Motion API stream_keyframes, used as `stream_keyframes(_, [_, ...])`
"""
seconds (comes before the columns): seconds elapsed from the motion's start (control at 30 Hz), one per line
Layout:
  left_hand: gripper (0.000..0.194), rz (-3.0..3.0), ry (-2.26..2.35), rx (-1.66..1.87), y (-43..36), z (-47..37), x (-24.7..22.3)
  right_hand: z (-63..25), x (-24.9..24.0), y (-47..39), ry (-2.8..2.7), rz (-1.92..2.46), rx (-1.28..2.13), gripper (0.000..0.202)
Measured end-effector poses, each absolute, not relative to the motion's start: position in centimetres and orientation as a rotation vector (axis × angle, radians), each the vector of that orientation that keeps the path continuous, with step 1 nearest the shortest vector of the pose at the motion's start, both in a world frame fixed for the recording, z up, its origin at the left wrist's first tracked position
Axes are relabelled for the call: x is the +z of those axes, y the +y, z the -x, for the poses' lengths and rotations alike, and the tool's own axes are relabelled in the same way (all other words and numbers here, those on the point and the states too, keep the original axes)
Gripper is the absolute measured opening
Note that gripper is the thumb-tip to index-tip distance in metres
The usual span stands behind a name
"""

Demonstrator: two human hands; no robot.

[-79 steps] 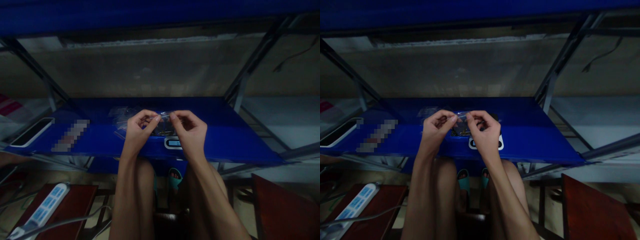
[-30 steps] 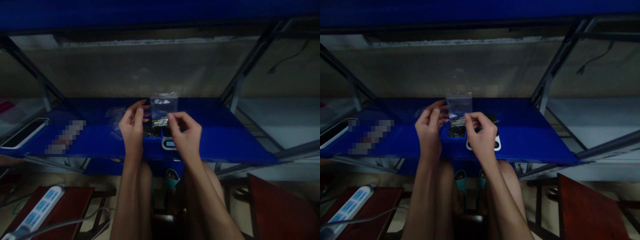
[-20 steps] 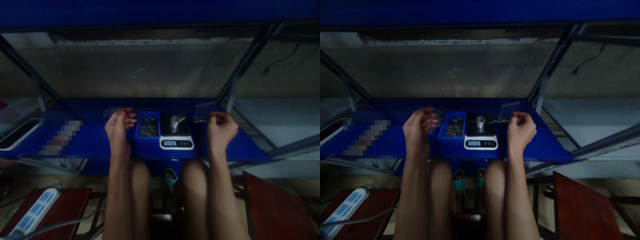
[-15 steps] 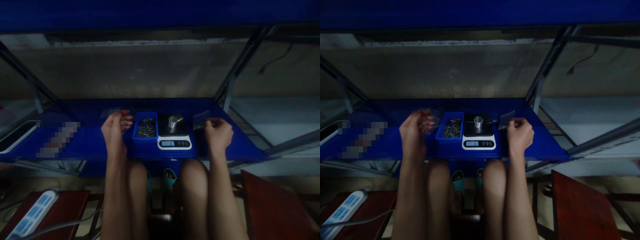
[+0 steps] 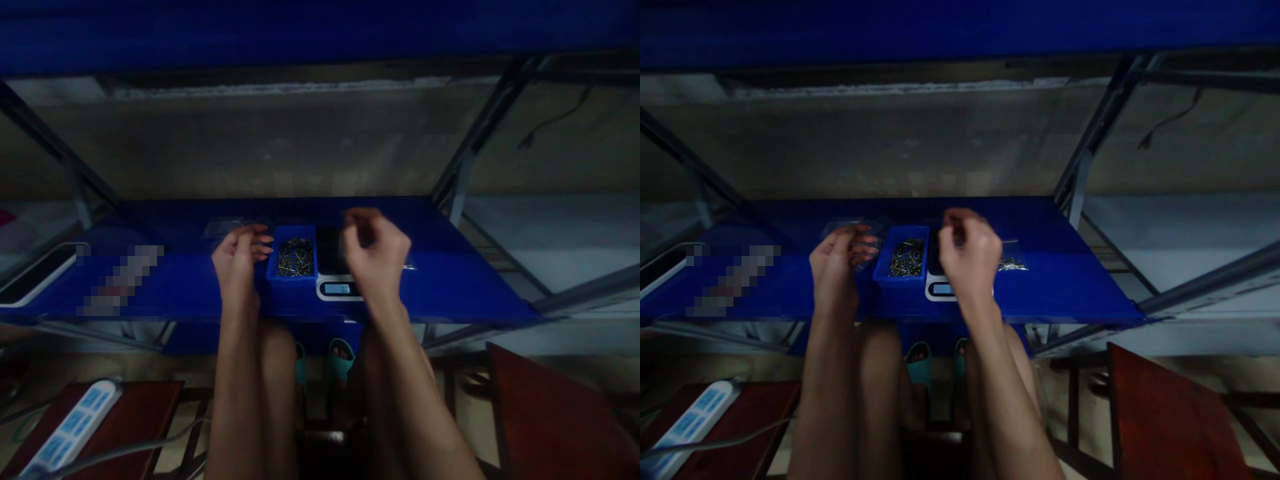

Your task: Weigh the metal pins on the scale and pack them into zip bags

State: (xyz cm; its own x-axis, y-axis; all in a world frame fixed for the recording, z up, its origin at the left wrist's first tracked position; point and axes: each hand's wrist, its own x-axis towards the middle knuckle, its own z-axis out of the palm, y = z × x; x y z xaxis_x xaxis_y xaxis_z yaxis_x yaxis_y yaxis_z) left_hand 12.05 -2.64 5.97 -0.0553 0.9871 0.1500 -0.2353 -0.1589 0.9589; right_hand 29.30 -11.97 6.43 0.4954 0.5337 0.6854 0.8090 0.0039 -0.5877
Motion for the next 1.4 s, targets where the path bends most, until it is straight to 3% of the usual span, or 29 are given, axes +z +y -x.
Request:
stream_keyframes(0.17, [0.022,-1.063,1.001,1.55,-2.5,-11.7,6.1,-24.7,8.1,-8.1,-1.946,1.936,0.103,0.019])
stream_keyframes(0.43, [0.024,-1.048,1.013,1.571,-2.3,-11.4,5.9,-24.1,8.3,-5.5,-2.167,2.099,0.254,0.033])
stream_keyframes(0.87, [0.024,-1.066,0.999,1.54,-2.4,-11.6,5.9,-27.9,4.8,-4.5,-1.94,1.737,0.255,0.025])
stream_keyframes(1.4, [0.018,-1.454,0.934,1.356,-2.8,-12.7,4.9,-29.4,6.3,-5.8,-1.285,1.443,0.584,0.013])
